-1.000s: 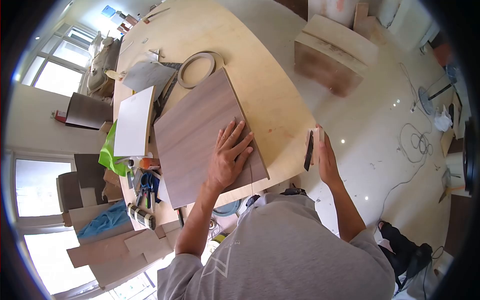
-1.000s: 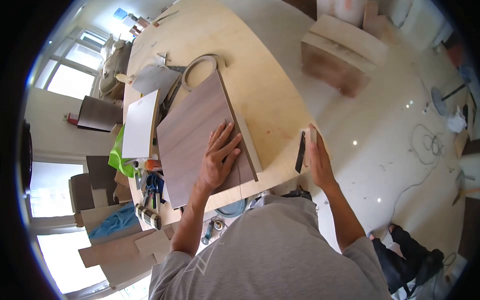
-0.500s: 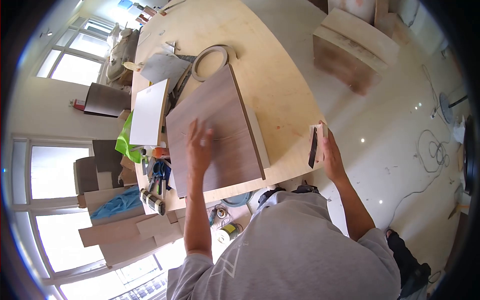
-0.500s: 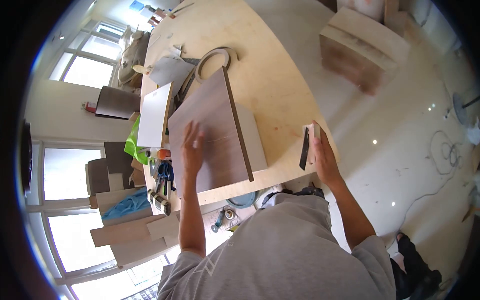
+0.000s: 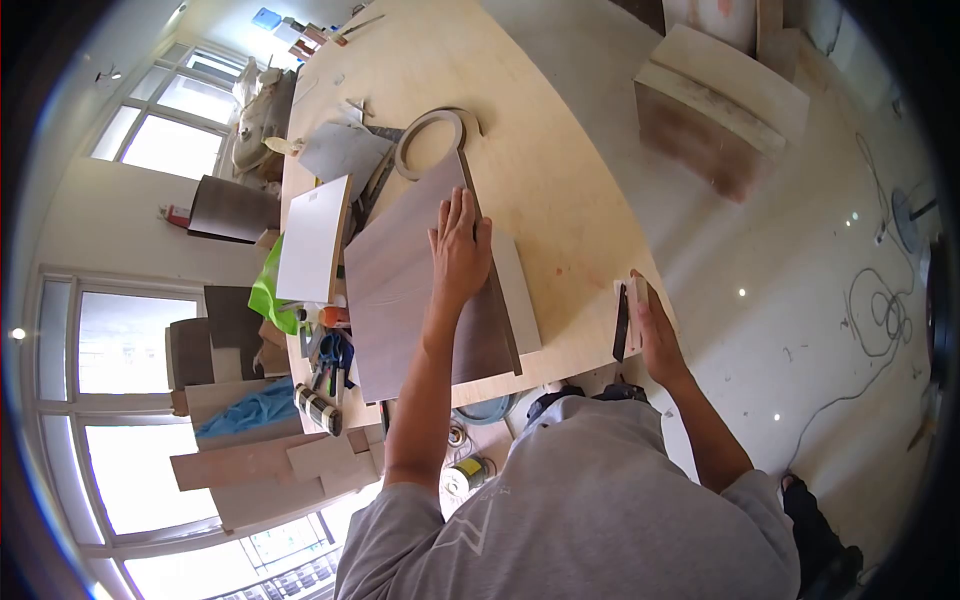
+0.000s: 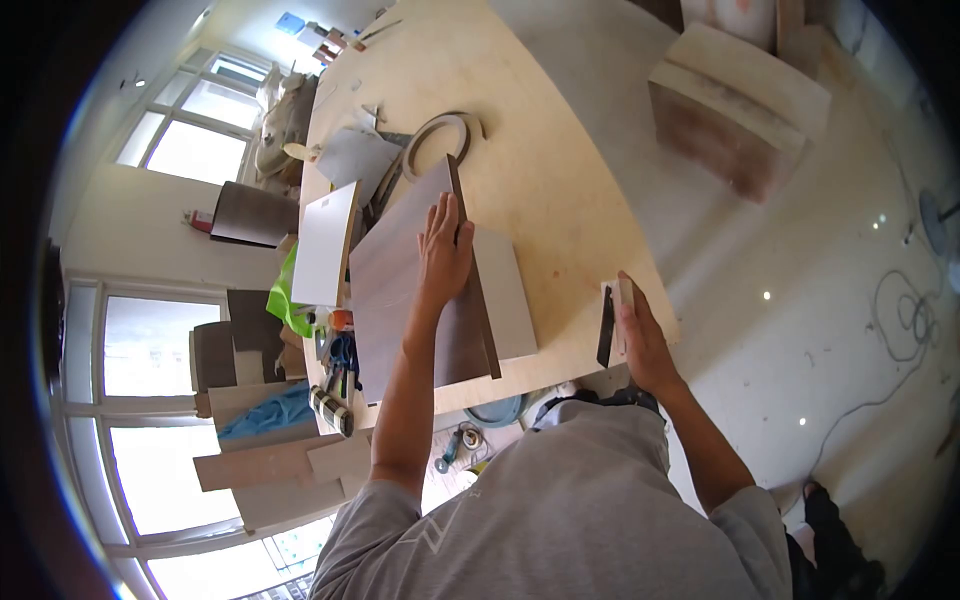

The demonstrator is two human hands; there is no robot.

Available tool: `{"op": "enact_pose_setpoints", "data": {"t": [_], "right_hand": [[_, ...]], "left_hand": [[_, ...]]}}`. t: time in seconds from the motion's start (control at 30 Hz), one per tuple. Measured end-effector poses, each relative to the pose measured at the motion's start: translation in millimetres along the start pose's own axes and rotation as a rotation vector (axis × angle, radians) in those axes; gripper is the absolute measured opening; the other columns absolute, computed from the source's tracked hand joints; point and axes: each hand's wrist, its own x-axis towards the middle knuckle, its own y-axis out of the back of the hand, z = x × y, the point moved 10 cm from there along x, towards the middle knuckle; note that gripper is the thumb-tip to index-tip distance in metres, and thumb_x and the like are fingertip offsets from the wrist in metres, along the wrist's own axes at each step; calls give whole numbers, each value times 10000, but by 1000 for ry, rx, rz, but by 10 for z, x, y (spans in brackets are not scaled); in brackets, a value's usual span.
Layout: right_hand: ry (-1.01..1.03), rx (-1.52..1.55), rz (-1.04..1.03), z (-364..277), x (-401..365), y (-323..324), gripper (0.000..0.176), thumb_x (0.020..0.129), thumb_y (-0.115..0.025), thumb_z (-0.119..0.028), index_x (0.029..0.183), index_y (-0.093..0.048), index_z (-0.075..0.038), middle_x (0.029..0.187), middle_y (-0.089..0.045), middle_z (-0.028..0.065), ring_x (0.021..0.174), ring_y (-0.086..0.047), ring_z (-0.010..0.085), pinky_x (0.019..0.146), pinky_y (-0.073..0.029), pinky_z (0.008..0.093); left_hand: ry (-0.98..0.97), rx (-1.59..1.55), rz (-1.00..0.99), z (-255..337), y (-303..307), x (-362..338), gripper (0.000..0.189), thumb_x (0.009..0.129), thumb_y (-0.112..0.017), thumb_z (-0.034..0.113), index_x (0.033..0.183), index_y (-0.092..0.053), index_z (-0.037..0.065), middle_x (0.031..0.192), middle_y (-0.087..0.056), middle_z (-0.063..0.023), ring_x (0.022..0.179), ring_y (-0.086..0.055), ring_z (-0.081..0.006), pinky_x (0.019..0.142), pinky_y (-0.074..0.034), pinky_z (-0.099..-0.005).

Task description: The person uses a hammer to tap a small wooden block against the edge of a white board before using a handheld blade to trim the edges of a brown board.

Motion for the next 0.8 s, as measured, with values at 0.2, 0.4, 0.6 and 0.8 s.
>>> {"op": "enact_pose_setpoints", "data": {"t": [0.2, 0.4, 0.6, 0.8], "right_hand": [[8, -1, 42, 67, -61, 66, 530, 1055, -331, -310, 1478, -320, 9, 1477, -405, 190, 1394, -358, 278, 1139, -258, 342], [-46, 16, 85, 230, -165, 194, 527, 1053, -337, -301, 1481, -318, 7, 1497, -382, 193, 1413, -329, 279, 1153, -224, 347], [-243, 126, 79, 476, -194, 189, 520, 1059, -349, -341, 1478, -325, -33, 1125, -533, 82, 880, -541, 132, 696, -475, 260], [-213, 239, 34, 394, 18, -25, 524, 1051, -388, -354, 1465, -324, -40, 1088, -529, 67, 786, -534, 111, 611, -472, 255]], "left_hand": [[44, 19, 1, -371, -184, 678, 550, 987, -424, 313, 1492, -348, 111, 1573, -279, -152, 1452, -231, -385, 1118, -182, -646], [64, 12, 10, -583, -246, 1063, 589, 1005, -340, 454, 1513, -329, 157, 1582, -258, -153, 1469, -200, -361, 1136, -140, -626], [-2, -10, 23, -288, -99, 544, 585, 1017, -336, 474, 1482, -390, 124, 1554, -298, -197, 1453, -222, -396, 1136, -166, -607], [-73, -7, -35, 262, 145, -684, 525, 1007, -451, 353, 1466, -415, 101, 1552, -306, -188, 1451, -231, -392, 1144, -185, -581]]}}
